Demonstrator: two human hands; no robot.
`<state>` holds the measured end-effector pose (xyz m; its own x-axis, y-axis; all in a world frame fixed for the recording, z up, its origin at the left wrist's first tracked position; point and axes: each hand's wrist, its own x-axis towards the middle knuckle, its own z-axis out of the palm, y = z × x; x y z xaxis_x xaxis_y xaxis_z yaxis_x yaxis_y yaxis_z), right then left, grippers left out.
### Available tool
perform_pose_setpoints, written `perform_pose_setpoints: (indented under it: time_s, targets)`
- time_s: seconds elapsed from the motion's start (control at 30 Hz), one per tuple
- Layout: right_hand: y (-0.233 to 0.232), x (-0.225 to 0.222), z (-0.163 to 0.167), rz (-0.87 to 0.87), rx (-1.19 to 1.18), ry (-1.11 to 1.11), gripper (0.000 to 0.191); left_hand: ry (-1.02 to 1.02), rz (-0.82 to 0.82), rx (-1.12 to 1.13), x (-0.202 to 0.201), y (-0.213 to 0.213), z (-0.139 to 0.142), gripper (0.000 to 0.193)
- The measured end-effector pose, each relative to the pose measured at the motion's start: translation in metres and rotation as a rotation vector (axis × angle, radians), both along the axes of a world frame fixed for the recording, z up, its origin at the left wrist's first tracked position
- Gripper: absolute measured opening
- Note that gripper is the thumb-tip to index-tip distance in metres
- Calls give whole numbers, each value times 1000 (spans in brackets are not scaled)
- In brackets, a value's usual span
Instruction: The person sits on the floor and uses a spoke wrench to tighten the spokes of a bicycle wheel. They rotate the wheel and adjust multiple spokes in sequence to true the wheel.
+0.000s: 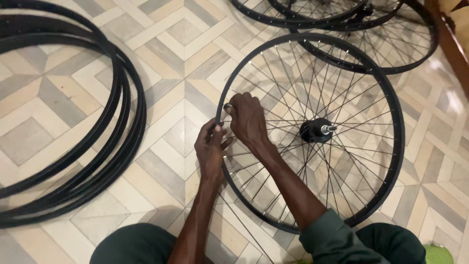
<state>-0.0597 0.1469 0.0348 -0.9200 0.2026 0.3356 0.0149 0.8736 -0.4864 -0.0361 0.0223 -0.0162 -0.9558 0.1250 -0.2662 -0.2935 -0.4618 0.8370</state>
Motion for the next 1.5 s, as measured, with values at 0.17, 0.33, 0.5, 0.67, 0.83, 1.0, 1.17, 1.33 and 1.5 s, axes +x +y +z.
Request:
perform_pose_setpoints:
  time_s: [0.17, 0.33, 0.5, 0.67, 0.83, 1.0, 1.17, 1.33, 1.5]
  targets:
    - [-5, 3, 6, 12, -141, -136, 17, -6, 1, -26, 3, -2, 0, 38]
    - [10, 17, 13, 49, -172, -82, 20, -41, 8, -25, 2, -2, 2, 40]
    - [14, 24, 16, 17, -146, -266, 27, -33, 14, -55, 3, -1, 1, 38]
    - [14, 24, 16, 222, -45, -264, 27, -59, 21, -35, 2, 0, -2, 36]
    - [8, 24, 10, 167, -142, -267, 40, -79, 25, -14, 4, 0, -3, 35]
    - [-5, 18, 6, 52, 332, -394, 21, -62, 37, 63, 3, 0, -6, 34]
    - [11, 26, 10, 275, -126, -295, 32, -76, 34, 29, 3, 0, -9, 31]
    - [1, 24, 1, 101, -17, -203, 34, -74, 23, 14, 2, -1, -9, 30]
    - [2, 18, 3, 94, 76, -438, 29, -72, 26, 15, 1, 0, -8, 30]
